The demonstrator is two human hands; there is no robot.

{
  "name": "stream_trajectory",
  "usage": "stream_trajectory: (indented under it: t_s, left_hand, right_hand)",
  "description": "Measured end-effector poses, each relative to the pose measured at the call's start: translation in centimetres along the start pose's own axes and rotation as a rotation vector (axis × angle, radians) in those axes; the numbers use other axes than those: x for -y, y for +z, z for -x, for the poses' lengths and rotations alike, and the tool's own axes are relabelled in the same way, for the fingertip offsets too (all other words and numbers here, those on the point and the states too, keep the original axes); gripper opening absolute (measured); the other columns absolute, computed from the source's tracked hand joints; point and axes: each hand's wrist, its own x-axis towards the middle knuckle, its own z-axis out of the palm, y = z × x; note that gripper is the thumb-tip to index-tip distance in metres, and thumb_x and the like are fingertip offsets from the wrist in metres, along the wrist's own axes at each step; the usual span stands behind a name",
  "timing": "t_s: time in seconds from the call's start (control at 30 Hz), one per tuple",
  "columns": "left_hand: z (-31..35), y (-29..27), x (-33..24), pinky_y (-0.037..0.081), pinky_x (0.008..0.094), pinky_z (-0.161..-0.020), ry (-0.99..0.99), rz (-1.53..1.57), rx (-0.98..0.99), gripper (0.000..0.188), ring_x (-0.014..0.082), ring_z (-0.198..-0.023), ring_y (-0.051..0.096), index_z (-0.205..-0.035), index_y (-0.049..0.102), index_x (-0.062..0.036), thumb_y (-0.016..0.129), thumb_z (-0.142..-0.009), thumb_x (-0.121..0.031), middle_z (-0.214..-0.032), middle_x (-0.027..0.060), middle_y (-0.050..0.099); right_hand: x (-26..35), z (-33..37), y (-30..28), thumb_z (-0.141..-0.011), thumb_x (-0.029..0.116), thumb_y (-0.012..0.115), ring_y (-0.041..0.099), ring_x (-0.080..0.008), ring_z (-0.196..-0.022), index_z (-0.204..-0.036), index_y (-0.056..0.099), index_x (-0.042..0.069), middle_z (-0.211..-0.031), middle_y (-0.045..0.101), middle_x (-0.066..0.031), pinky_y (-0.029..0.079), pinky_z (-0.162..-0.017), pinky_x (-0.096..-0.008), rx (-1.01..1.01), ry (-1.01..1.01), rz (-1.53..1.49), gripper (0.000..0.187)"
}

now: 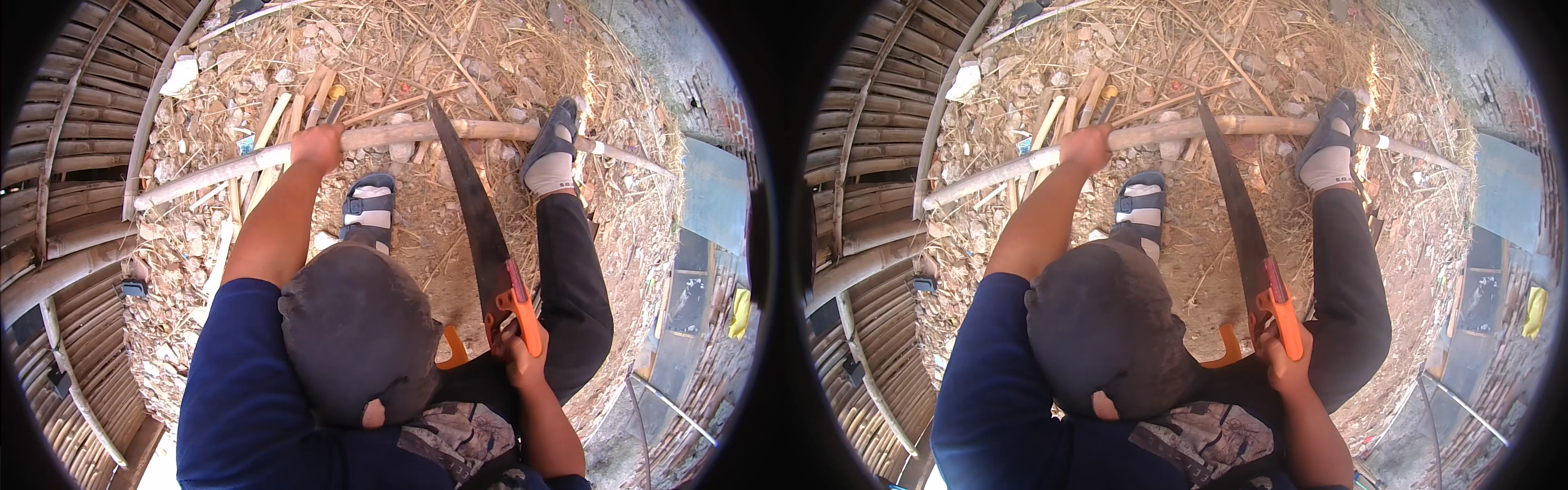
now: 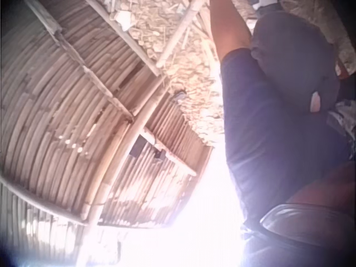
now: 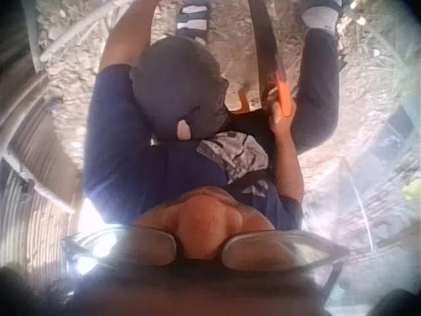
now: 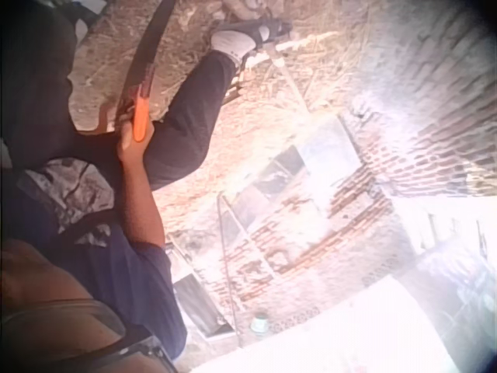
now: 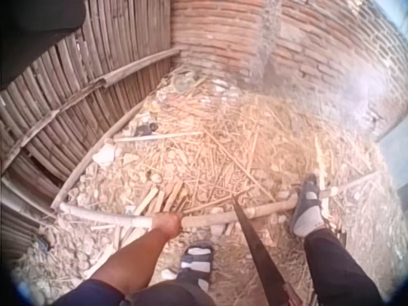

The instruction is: The person uses a saw to cut through a bamboo pole on the ground by hand while holding it steady with one hand.

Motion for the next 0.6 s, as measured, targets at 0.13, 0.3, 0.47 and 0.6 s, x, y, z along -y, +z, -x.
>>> stream_trajectory:
  t_s: [0.13, 0.3, 0.47, 0.6]
  left_hand:
    - [0.5, 0.1, 0.0, 0.056, 0.0464, -0.094, -0.006, -0.020, -0.014, 0.031, 0.0305, -0.111, 0.071, -0.117, 0.066, -0.0144, 0.073, -0.087, -0.020, -0.115, 0.0104, 0.074]
    - [0.5, -0.2, 0.3, 0.056, 0.0469, -0.094, 0.012, 0.022, 0.006, 0.031, 0.0304, -0.110, 0.071, -0.115, 0.066, -0.0136, 0.074, -0.087, -0.020, -0.115, 0.0112, 0.074]
    - [0.5, 0.4, 0.7, 0.055, 0.0471, -0.094, 0.018, 0.012, 0.012, 0.031, 0.0306, -0.110, 0.071, -0.116, 0.066, -0.0137, 0.073, -0.087, -0.020, -0.115, 0.0115, 0.074]
    - [-0.1, -0.2, -0.3, 0.055, 0.0475, -0.093, 0.007, -0.003, 0.033, 0.030, 0.0314, -0.110, 0.071, -0.115, 0.066, -0.0140, 0.072, -0.086, -0.018, -0.115, 0.0114, 0.074]
  right_hand:
    - [1.7, -7.0, 3.2, -0.089, 0.004, 0.055, 0.049, -0.0085, -0.057, -0.085, 0.053, 0.002, -0.073, 0.052, -0.0024, 0.053, -0.065, -0.0271, -0.036, 0.031, 0.050, 0.005]
    - [2.7, -14.7, 6.0, -0.091, 0.001, 0.057, 0.048, -0.0096, -0.051, -0.084, 0.053, 0.004, -0.065, 0.052, -0.0003, 0.043, -0.052, -0.0264, -0.029, -0.076, 0.031, 0.009]
    - [0.2, -7.5, 4.8, -0.090, 0.001, 0.056, 0.050, -0.0079, -0.057, -0.090, 0.056, 0.002, -0.072, 0.052, -0.0004, 0.047, -0.057, -0.0271, 0.026, -0.004, 0.041, 0.001]
    - [-0.3, -1.9, 2.1, -0.089, 0.003, 0.056, 0.051, -0.0071, -0.059, -0.091, 0.058, 0.001, -0.074, 0.054, -0.0005, 0.047, -0.059, -0.0266, -0.029, -0.001, 0.066, 0.003]
